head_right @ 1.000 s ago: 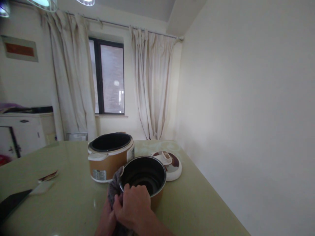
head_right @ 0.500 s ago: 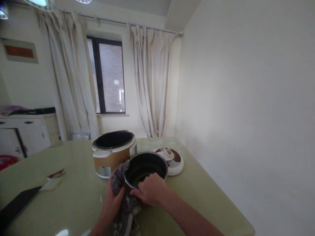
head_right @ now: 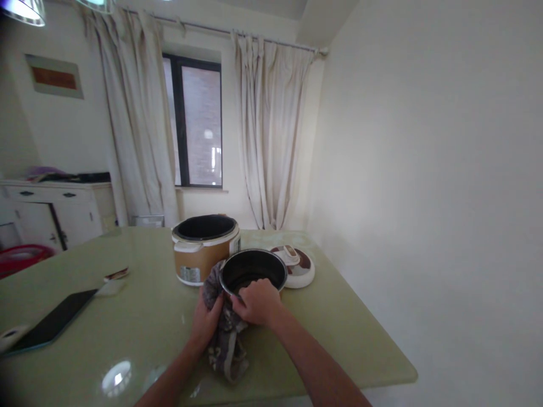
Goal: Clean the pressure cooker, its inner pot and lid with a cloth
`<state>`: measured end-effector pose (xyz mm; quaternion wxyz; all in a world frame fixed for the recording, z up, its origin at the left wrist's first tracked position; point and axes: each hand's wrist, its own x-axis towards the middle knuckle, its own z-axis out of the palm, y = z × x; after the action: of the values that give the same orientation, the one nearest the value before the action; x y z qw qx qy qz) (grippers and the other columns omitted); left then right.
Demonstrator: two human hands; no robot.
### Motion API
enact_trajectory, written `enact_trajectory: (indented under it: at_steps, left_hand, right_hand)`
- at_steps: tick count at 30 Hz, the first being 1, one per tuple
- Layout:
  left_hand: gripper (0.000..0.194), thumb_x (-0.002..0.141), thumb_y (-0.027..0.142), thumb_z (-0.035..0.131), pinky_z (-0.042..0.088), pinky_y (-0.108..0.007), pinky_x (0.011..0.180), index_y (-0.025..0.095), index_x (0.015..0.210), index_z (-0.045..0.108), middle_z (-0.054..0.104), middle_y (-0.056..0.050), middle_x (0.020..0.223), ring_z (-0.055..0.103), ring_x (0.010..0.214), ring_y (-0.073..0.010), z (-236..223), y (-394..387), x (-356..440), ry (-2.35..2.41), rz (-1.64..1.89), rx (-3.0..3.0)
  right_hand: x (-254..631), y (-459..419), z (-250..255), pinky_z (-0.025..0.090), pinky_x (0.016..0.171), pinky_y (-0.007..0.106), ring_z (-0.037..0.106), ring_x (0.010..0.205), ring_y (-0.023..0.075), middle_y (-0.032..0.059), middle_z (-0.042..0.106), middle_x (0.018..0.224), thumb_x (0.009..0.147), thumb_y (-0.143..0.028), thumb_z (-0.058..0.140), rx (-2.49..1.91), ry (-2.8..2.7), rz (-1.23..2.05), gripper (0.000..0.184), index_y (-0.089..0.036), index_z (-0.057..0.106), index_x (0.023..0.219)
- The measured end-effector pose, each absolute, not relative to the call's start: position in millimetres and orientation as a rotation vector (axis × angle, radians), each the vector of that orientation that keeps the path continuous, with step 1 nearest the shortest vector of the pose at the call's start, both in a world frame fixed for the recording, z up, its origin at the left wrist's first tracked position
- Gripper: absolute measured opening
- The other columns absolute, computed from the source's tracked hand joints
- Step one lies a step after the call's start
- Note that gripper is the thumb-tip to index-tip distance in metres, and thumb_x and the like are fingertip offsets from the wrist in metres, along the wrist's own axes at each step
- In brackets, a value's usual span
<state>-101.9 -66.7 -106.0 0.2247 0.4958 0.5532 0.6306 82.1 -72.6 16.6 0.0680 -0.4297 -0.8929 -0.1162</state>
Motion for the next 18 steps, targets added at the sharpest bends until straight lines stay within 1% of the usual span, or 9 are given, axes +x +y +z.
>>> enact_trajectory:
  at_steps: [5, 8, 11, 13, 16, 18]
  left_hand:
    - [0.059, 0.092, 0.049, 0.057, 0.047, -0.054, 0.113, 0.012, 0.137, 0.051, 0.062, -0.021, 0.133, 0.060, 0.128, -0.0349, -107.7, -93.1, -77.6, 1.627, 1.716, 1.415]
    - [0.062, 0.091, 0.047, 0.061, 0.045, -0.053, 0.115, 0.012, 0.140, 0.047, 0.058, -0.019, 0.134, 0.056, 0.131, -0.0345, -115.5, -106.9, -57.9, 1.696, 1.748, 1.461]
    - [0.074, 0.087, 0.043, 0.068, 0.042, -0.054, 0.119, 0.013, 0.148, 0.040, 0.053, -0.019, 0.141, 0.050, 0.140, -0.0349, -118.1, -114.8, -44.0, 1.708, 1.830, 1.512]
    - [0.079, 0.086, 0.042, 0.070, 0.042, -0.056, 0.119, 0.014, 0.152, 0.036, 0.051, -0.019, 0.144, 0.048, 0.143, -0.0353, -115.2, -117.8, -40.8, 1.690, 1.856, 1.536]
    - [0.091, 0.083, 0.041, 0.075, 0.039, -0.056, 0.122, 0.015, 0.157, 0.029, 0.047, -0.021, 0.149, 0.042, 0.148, -0.0372, -108.0, -121.5, -41.9, 1.678, 1.808, 1.579]
    - [0.103, 0.078, 0.039, 0.081, 0.036, -0.057, 0.124, 0.014, 0.159, 0.023, 0.043, -0.022, 0.153, 0.037, 0.151, -0.0394, -104.9, -123.8, -42.9, 1.679, 1.729, 1.635]
  right_hand:
    - [81.4, -71.9, 14.9, 0.052, 0.077, 0.034, 0.078, 0.083, 0.0263, 0.0150, 0.081, 0.092, 0.109, -0.048, 0.039, -1.283, -2.681, -0.367, 0.053, -0.017, 0.080, 0.095]
    - [78.4, -70.6, 15.0, 0.053, 0.078, 0.034, 0.078, 0.086, 0.0270, 0.0146, 0.081, 0.096, 0.110, -0.049, 0.035, -1.276, -2.698, -0.386, 0.055, -0.018, 0.079, 0.097]
    - [74.5, -73.3, 15.8, 0.054, 0.079, 0.036, 0.079, 0.091, 0.0286, 0.0150, 0.081, 0.101, 0.112, -0.049, 0.031, -1.317, -2.687, -0.371, 0.056, -0.019, 0.077, 0.103]
    - [73.8, -78.1, 16.0, 0.054, 0.080, 0.037, 0.078, 0.095, 0.0291, 0.0153, 0.080, 0.104, 0.112, -0.053, 0.030, -1.369, -2.666, -0.345, 0.057, -0.020, 0.076, 0.107]
    - [76.5, -86.2, 15.0, 0.054, 0.080, 0.037, 0.078, 0.097, 0.0294, 0.0154, 0.080, 0.106, 0.109, -0.063, 0.029, -1.423, -2.614, -0.310, 0.062, -0.020, 0.074, 0.111]
    - [78.7, -89.5, 13.6, 0.054, 0.079, 0.036, 0.078, 0.096, 0.0293, 0.0146, 0.080, 0.105, 0.108, -0.065, 0.028, -1.449, -2.580, -0.288, 0.064, -0.020, 0.074, 0.111]
